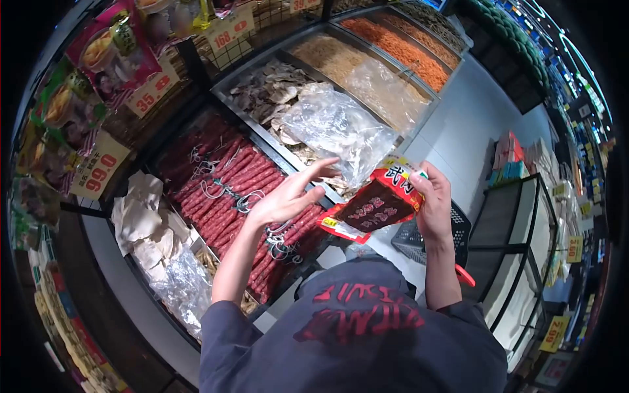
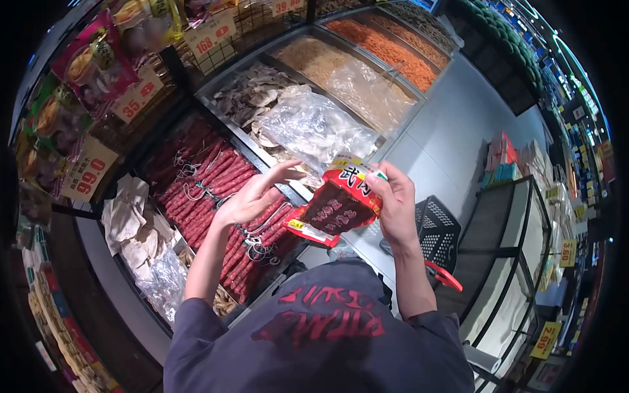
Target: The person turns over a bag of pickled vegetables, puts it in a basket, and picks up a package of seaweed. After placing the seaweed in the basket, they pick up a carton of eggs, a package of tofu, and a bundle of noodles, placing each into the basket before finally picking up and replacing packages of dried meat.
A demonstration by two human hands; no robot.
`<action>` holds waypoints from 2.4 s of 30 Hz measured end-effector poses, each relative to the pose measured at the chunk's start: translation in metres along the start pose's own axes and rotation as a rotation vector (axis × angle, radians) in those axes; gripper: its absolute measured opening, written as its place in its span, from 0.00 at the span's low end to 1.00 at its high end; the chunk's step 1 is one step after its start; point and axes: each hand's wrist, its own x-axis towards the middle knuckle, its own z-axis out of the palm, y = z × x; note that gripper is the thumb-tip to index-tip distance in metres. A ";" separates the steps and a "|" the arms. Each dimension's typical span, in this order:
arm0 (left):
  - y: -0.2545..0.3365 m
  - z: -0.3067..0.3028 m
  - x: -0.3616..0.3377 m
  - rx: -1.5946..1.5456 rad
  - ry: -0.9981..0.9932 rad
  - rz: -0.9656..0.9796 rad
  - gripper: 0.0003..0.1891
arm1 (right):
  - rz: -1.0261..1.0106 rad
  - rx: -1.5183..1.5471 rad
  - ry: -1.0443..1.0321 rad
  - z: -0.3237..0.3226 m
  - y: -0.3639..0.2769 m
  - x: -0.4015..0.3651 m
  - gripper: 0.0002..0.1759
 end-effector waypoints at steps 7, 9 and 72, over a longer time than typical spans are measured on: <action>-0.004 0.101 0.050 -0.414 -0.005 -0.123 0.32 | 0.060 0.187 0.122 -0.051 -0.003 0.012 0.09; -0.005 0.129 0.074 -0.473 0.063 -0.221 0.23 | 0.039 0.225 0.091 -0.083 0.001 0.017 0.10; -0.171 -0.111 1.187 0.078 1.223 0.117 0.11 | 0.473 -1.274 -0.006 -1.236 0.142 0.677 0.03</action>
